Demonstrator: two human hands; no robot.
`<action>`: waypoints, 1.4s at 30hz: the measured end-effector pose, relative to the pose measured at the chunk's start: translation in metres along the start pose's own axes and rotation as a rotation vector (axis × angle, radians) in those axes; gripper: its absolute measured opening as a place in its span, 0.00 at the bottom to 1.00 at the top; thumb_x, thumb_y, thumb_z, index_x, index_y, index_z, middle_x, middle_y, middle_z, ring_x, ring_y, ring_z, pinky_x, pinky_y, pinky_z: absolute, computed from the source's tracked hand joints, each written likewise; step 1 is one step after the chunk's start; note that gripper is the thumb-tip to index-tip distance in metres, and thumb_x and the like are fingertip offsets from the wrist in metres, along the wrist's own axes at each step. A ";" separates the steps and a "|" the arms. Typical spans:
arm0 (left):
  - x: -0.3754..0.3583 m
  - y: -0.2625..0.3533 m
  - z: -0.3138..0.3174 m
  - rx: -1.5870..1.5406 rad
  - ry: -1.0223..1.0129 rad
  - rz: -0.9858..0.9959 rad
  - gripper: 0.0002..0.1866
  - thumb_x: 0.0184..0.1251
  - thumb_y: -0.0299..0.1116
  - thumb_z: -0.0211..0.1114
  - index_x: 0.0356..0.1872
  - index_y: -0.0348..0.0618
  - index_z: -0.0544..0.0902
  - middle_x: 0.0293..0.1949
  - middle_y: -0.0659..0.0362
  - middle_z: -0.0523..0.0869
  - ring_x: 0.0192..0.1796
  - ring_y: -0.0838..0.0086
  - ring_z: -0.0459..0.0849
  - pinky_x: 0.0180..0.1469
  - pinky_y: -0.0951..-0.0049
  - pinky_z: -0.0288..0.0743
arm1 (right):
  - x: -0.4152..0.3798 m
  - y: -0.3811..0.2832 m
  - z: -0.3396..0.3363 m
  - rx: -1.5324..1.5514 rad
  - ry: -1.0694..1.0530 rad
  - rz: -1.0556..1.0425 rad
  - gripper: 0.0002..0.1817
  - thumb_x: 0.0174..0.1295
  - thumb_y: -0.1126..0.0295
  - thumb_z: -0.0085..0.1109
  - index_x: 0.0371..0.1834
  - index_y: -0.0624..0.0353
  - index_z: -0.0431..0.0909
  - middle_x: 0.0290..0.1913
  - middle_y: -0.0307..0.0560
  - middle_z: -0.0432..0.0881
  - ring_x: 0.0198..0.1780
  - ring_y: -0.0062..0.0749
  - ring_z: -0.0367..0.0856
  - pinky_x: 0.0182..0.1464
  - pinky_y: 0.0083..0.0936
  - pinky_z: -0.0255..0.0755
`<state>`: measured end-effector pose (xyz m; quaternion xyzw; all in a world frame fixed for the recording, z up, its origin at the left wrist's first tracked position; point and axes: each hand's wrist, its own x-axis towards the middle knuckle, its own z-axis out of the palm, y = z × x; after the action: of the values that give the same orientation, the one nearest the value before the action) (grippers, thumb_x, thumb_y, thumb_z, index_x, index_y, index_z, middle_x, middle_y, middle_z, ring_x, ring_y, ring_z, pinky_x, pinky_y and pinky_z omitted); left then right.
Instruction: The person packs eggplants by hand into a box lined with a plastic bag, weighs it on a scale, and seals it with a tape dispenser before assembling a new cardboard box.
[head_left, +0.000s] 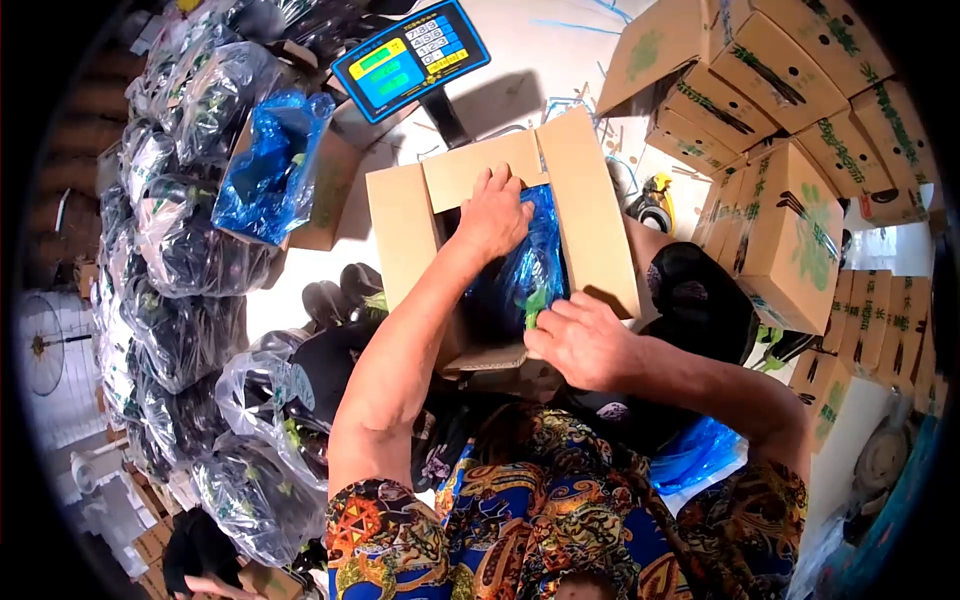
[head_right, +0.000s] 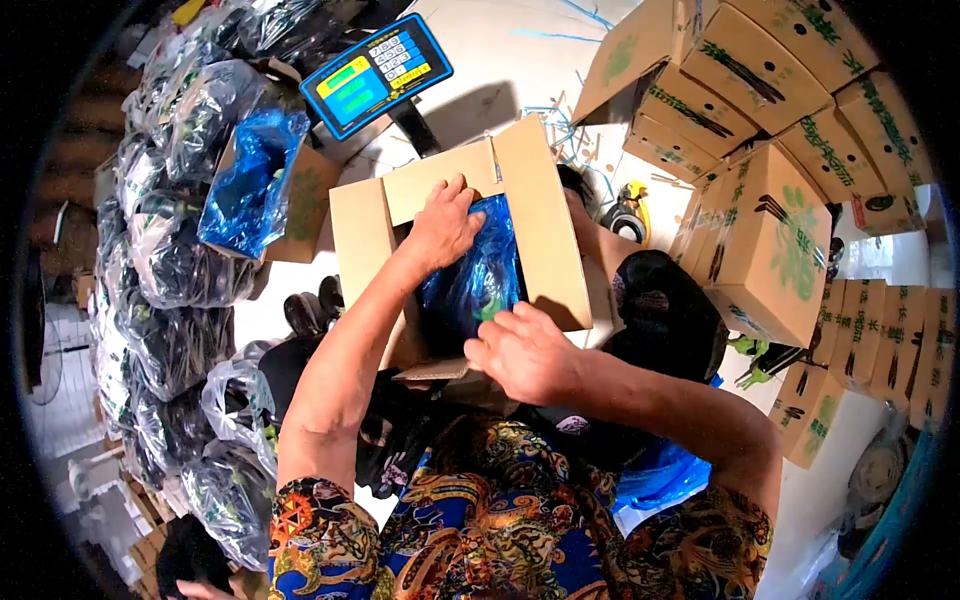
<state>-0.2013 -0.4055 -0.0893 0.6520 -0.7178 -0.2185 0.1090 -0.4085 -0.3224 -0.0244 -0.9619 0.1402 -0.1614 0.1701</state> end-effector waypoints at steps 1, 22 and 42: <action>-0.002 -0.003 0.000 0.000 -0.011 0.001 0.24 0.70 0.41 0.59 0.61 0.37 0.71 0.72 0.43 0.63 0.74 0.40 0.58 0.67 0.36 0.63 | -0.007 -0.007 -0.001 -0.031 -0.010 -0.048 0.08 0.58 0.63 0.59 0.30 0.54 0.73 0.27 0.40 0.71 0.33 0.33 0.73 0.38 0.30 0.64; -0.024 0.007 0.053 -0.051 0.400 0.012 0.34 0.71 0.45 0.60 0.73 0.42 0.62 0.77 0.49 0.57 0.79 0.50 0.51 0.70 0.43 0.55 | 0.022 0.039 0.048 -0.129 0.082 0.476 0.30 0.49 0.52 0.74 0.48 0.61 0.75 0.45 0.50 0.72 0.51 0.44 0.70 0.51 0.39 0.64; -0.020 0.008 0.056 -0.022 0.422 0.013 0.34 0.70 0.47 0.61 0.72 0.43 0.65 0.76 0.46 0.59 0.78 0.48 0.52 0.70 0.42 0.56 | -0.064 -0.038 0.072 0.570 -0.188 0.823 0.12 0.63 0.64 0.63 0.31 0.63 0.80 0.32 0.56 0.81 0.36 0.52 0.82 0.37 0.43 0.75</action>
<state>-0.2306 -0.3760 -0.1327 0.6776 -0.6806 -0.0843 0.2657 -0.4332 -0.2470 -0.0910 -0.7528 0.4421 -0.0255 0.4870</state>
